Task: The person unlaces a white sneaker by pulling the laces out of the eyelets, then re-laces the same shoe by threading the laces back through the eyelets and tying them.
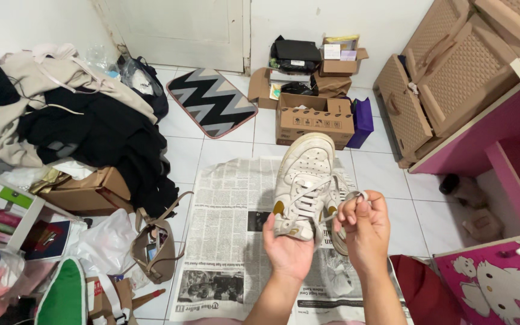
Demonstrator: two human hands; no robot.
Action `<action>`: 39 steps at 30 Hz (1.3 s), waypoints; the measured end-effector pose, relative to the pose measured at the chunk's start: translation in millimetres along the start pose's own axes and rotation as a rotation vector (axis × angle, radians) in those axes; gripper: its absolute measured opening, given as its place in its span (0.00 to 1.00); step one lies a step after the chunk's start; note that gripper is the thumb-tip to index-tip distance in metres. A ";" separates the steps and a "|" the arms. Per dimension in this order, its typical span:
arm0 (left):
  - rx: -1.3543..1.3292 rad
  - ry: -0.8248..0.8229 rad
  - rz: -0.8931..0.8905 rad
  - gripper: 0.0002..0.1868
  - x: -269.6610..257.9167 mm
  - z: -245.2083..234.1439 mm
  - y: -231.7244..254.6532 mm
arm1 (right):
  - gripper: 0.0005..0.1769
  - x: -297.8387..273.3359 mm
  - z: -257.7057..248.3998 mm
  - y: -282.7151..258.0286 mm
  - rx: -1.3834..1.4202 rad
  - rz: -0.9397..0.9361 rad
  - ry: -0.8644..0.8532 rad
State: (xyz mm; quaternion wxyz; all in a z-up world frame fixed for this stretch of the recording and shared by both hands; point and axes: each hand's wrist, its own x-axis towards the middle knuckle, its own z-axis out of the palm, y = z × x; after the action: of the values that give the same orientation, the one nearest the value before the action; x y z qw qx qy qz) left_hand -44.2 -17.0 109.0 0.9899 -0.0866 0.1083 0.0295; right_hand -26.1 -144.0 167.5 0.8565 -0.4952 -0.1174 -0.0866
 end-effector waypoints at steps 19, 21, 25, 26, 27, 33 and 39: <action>0.164 -0.128 0.008 0.36 9.4 -18.2 28.7 | 0.12 2.9 -13.2 -19.2 -1.365 0.310 -0.025; 0.180 -0.086 0.028 0.36 11.0 -26.2 30.5 | 0.12 -0.1 -8.1 -20.7 -1.578 0.326 -0.059; 0.175 -0.127 0.047 0.33 13.3 -40.3 29.7 | 0.09 -6.2 10.8 -27.1 -1.497 -0.143 -0.138; 0.181 -0.097 0.034 0.33 12.7 -43.0 29.2 | 0.08 -7.9 17.3 -28.6 -1.438 -0.204 -0.153; 0.188 -0.069 0.019 0.32 11.5 -45.3 28.5 | 0.07 -10.5 24.3 -30.4 -1.378 -0.266 -0.166; 0.226 -0.111 -0.043 0.32 4.4 -52.7 24.2 | 0.08 -37.6 71.7 -29.3 -1.379 -0.444 -0.284; 0.215 -0.129 -0.101 0.36 -6.0 -46.3 19.3 | 0.09 -47.0 87.8 -20.8 -1.491 -0.518 -0.088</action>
State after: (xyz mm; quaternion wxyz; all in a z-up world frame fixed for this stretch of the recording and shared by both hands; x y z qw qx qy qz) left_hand -61.2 -6.5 62.6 0.9986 0.0166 0.0427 -0.0265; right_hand -86.7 -76.5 213.6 0.2457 -0.8986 -0.1737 -0.3194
